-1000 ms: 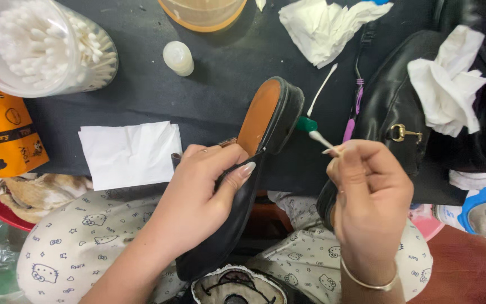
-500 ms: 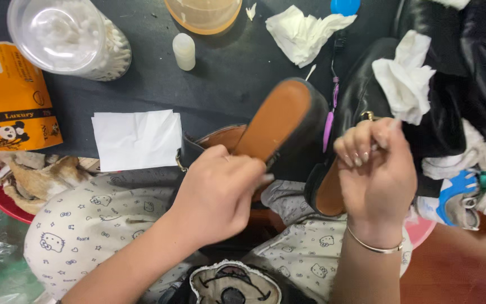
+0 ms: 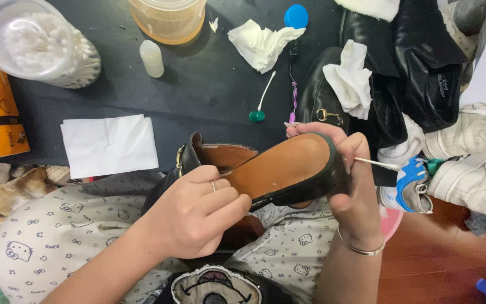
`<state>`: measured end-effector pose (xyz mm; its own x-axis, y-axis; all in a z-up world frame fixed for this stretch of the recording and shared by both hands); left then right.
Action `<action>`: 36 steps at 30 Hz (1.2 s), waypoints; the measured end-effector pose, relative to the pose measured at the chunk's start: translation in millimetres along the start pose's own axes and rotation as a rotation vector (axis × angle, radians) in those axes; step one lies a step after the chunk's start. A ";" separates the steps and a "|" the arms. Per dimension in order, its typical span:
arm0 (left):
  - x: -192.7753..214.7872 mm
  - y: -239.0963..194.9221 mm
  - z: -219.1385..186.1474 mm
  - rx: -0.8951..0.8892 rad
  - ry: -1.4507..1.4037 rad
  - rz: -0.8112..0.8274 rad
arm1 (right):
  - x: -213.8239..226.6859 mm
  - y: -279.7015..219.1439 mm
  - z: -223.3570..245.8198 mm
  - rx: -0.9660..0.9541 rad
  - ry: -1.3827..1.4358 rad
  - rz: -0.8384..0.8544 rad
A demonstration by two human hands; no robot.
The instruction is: The person cleans a black leather shoe using a cotton swab, a small brush, and a tissue. They apply a liquid from a small bottle to the sole and brush it, then wipe the sole with a tissue.
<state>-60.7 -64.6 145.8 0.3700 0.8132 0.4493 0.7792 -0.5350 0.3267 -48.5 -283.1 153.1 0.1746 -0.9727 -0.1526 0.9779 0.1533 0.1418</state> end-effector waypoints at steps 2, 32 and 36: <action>-1.5 0.0 2.7 0.012 -0.015 0.008 | 3.0 1.2 -1.8 -0.089 -0.036 -0.015; -64.5 -88.8 31.0 1.010 -0.754 -0.016 | -102.8 -172.4 -36.8 1.103 -0.861 0.637; -80.3 -91.2 41.3 1.018 -0.770 0.046 | -104.3 -192.8 -55.1 1.089 -0.854 0.656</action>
<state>-140.6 -71.6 45.6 0.3368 0.9038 -0.2640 0.6659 -0.4269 -0.6119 -249.0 -201.6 87.7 0.0405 -0.6517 0.7574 0.1344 0.7547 0.6422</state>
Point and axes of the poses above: each hand's wrist, its own y-axis towards the middle knuckle, its own x-axis out of the back of the hand, z = x × y, the point moved 5 cm from there along y, towards the middle knuckle, and after that the axes turned 13 degrees about x, right-handed, at the moved point
